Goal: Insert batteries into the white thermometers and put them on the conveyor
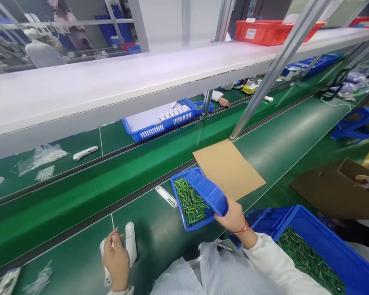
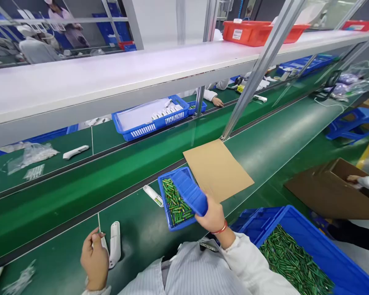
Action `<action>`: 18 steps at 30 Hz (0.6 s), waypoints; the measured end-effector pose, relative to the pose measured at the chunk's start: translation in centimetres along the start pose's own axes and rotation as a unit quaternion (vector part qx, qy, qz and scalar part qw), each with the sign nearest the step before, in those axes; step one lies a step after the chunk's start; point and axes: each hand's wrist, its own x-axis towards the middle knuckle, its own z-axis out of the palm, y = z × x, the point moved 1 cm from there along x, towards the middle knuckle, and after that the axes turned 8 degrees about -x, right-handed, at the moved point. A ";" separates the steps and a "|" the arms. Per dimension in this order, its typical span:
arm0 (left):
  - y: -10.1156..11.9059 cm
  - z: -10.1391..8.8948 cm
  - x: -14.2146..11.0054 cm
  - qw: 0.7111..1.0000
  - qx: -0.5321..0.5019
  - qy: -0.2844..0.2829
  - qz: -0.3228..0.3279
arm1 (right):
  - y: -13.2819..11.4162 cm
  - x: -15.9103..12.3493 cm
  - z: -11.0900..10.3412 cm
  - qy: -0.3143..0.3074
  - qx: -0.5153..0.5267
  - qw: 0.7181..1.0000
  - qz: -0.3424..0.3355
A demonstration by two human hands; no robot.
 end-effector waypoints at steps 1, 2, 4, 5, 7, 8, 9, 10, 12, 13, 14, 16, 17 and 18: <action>0.1 0.2 0.1 1.000 -0.002 -0.004 0.002 | -0.4 -0.5 0.3 0.001 -0.016 0.997 -0.073; 0.1 0.5 0.1 1.000 -0.006 -0.007 0.004 | -0.7 -0.7 0.4 0.011 -0.025 0.990 -0.137; 0.3 1.2 0.1 1.000 -0.023 -0.013 0.015 | -0.8 -0.8 0.4 0.051 -0.034 0.974 -0.220; 0.4 1.6 0.0 0.999 -0.036 -0.017 0.021 | -0.7 -0.7 0.3 0.070 -0.036 0.968 -0.240; 0.7 2.5 -0.4 0.997 -0.064 -0.035 0.030 | 0.1 -0.1 -0.3 0.091 -0.030 0.963 -0.251; 0.9 2.9 -0.7 0.996 -0.071 -0.050 0.029 | 0.7 0.1 -0.7 0.094 -0.021 0.964 -0.248; 1.2 3.3 -1.1 0.995 -0.074 -0.067 0.025 | 1.3 0.3 -1.1 0.092 -0.008 0.966 -0.240; 1.5 3.7 -1.5 0.993 -0.074 -0.085 0.021 | 2.1 0.5 -1.6 0.088 0.007 0.971 -0.223; 2.1 4.4 -2.2 0.992 -0.064 -0.112 0.017 | 4.2 0.5 -2.5 0.084 0.041 0.983 -0.156; 2.5 4.7 -2.5 0.991 -0.057 -0.122 0.019 | 5.4 0.4 -3.0 0.090 0.056 0.989 -0.106; 2.8 5.0 -2.8 0.990 -0.050 -0.132 0.023 | 6.7 0.1 -3.5 0.108 0.067 0.991 -0.046; 3.6 5.7 -3.3 0.988 -0.036 -0.150 0.034 | 9.8 -1.0 -4.5 0.170 0.057 0.980 0.092; 4.0 6.1 -3.5 0.986 -0.027 -0.157 0.044 | 11.5 -1.8 -5.0 0.210 0.032 0.962 0.172; 4.5 6.6 -3.8 0.985 -0.015 -0.163 0.057 | 13.3 -2.9 -5.6 0.247 0.000 0.933 0.261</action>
